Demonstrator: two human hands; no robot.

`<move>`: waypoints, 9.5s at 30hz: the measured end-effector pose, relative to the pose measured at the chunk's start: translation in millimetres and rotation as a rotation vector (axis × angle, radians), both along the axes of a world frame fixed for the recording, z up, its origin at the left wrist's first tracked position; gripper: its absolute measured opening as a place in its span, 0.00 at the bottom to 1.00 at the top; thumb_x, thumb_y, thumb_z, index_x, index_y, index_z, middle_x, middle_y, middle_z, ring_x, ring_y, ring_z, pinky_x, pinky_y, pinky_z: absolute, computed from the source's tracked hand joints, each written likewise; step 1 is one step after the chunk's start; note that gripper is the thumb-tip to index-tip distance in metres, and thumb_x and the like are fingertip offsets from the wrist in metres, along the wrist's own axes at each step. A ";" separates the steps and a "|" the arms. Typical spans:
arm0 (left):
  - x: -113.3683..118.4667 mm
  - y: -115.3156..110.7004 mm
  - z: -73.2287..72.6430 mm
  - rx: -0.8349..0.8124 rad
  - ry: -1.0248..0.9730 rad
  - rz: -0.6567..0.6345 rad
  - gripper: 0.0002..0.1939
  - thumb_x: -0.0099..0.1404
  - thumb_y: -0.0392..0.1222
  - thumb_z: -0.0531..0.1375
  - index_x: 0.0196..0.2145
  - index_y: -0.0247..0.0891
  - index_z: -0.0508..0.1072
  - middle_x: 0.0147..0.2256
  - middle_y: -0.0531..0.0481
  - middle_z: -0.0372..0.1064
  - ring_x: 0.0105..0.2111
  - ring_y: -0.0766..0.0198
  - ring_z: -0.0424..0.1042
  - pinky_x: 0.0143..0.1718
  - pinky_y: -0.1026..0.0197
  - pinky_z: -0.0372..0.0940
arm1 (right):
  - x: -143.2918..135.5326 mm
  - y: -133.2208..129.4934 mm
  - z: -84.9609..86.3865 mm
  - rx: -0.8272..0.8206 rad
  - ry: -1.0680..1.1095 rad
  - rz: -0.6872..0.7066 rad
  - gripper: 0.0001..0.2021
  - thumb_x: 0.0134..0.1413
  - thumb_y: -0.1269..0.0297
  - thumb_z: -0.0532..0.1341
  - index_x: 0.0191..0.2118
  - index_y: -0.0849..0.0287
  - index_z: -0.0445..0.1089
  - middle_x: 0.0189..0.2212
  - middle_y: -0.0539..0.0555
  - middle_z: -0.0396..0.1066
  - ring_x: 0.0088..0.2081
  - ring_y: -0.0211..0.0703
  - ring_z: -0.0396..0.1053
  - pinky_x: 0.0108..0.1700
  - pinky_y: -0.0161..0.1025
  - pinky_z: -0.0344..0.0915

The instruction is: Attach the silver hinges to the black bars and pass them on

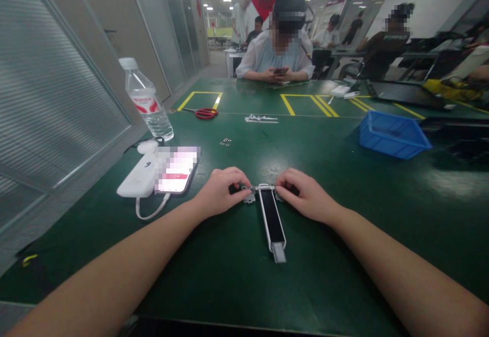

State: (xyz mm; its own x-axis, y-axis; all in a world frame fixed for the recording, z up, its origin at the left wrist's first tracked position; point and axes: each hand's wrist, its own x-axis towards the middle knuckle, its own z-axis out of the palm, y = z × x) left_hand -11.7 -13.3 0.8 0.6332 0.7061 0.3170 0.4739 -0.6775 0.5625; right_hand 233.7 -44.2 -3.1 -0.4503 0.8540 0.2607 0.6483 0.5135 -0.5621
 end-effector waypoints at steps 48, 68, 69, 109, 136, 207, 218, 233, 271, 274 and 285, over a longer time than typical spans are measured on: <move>-0.5 0.1 0.7 -0.007 0.055 0.027 0.06 0.62 0.39 0.59 0.36 0.38 0.75 0.36 0.49 0.72 0.33 0.65 0.69 0.37 0.61 0.64 | -0.5 -0.6 -0.6 -0.001 0.012 -0.006 0.05 0.59 0.68 0.55 0.33 0.58 0.67 0.31 0.54 0.66 0.34 0.42 0.63 0.37 0.41 0.61; -0.2 0.9 0.2 -0.065 0.104 -0.015 0.04 0.63 0.38 0.57 0.34 0.37 0.71 0.37 0.49 0.70 0.38 0.63 0.68 0.41 0.59 0.62 | 0.4 0.6 -2.6 0.022 0.006 0.005 0.05 0.60 0.67 0.55 0.33 0.58 0.67 0.30 0.53 0.66 0.33 0.41 0.63 0.37 0.40 0.61; -0.3 1.0 -0.1 -0.067 0.104 -0.016 0.04 0.63 0.38 0.57 0.34 0.37 0.71 0.38 0.49 0.70 0.38 0.62 0.68 0.41 0.59 0.62 | 0.4 0.6 -2.6 0.021 0.007 0.003 0.05 0.60 0.67 0.55 0.33 0.58 0.67 0.30 0.53 0.66 0.33 0.41 0.63 0.37 0.40 0.61; 0.4 -0.9 3.2 -0.023 0.054 0.011 0.04 0.61 0.39 0.59 0.33 0.38 0.74 0.31 0.52 0.72 0.30 0.67 0.68 0.34 0.62 0.61 | 0.6 0.5 -2.0 0.010 0.001 0.004 0.05 0.59 0.67 0.55 0.34 0.57 0.67 0.31 0.53 0.66 0.34 0.42 0.64 0.37 0.41 0.61; -0.3 1.0 0.9 -0.011 0.067 0.032 0.07 0.63 0.42 0.59 0.35 0.38 0.75 0.36 0.49 0.72 0.35 0.64 0.69 0.40 0.60 0.64 | 0.5 0.1 -2.0 0.017 0.006 -0.003 0.05 0.59 0.67 0.56 0.33 0.57 0.67 0.31 0.53 0.67 0.33 0.41 0.64 0.37 0.40 0.61; 2.4 -7.0 4.4 0.127 0.179 0.049 0.04 0.64 0.41 0.59 0.36 0.42 0.74 0.41 0.53 0.72 0.44 0.59 0.69 0.46 0.54 0.53 | 0.2 0.3 -2.6 0.042 0.004 0.013 0.05 0.59 0.68 0.55 0.34 0.58 0.67 0.31 0.53 0.67 0.34 0.42 0.64 0.37 0.40 0.62; 5.2 -6.5 4.2 0.091 0.203 0.102 0.08 0.67 0.42 0.56 0.34 0.42 0.75 0.42 0.52 0.73 0.44 0.59 0.69 0.47 0.53 0.53 | -1.0 -0.8 -1.0 0.051 0.002 0.007 0.06 0.61 0.66 0.54 0.35 0.58 0.68 0.31 0.54 0.68 0.34 0.42 0.65 0.39 0.41 0.62; 4.1 -7.2 4.6 0.092 0.206 0.079 0.08 0.67 0.41 0.54 0.35 0.42 0.74 0.42 0.52 0.74 0.45 0.59 0.69 0.47 0.52 0.52 | 0.7 1.6 -2.6 0.027 0.022 -0.028 0.11 0.62 0.68 0.51 0.36 0.59 0.70 0.34 0.57 0.72 0.38 0.46 0.68 0.43 0.45 0.64; 4.3 -4.4 5.9 0.062 0.241 0.034 0.05 0.65 0.40 0.56 0.35 0.41 0.71 0.41 0.53 0.73 0.43 0.60 0.69 0.46 0.54 0.51 | -0.2 -0.7 0.0 0.050 0.030 0.004 0.07 0.60 0.67 0.55 0.35 0.58 0.70 0.33 0.55 0.70 0.36 0.44 0.67 0.39 0.43 0.65; 4.1 -5.0 4.7 0.075 0.223 0.050 0.06 0.64 0.42 0.56 0.34 0.41 0.72 0.40 0.53 0.73 0.43 0.60 0.69 0.47 0.54 0.52 | 0.4 -0.4 -0.6 0.047 0.019 0.009 0.07 0.61 0.67 0.54 0.35 0.58 0.70 0.33 0.56 0.70 0.36 0.44 0.67 0.39 0.43 0.65; 3.4 -8.9 7.1 0.067 0.195 0.073 0.05 0.62 0.40 0.56 0.36 0.40 0.70 0.40 0.51 0.72 0.42 0.59 0.69 0.45 0.53 0.53 | 0.4 -0.4 0.1 0.052 0.007 0.020 0.07 0.60 0.68 0.54 0.35 0.58 0.70 0.33 0.56 0.70 0.37 0.44 0.67 0.40 0.43 0.64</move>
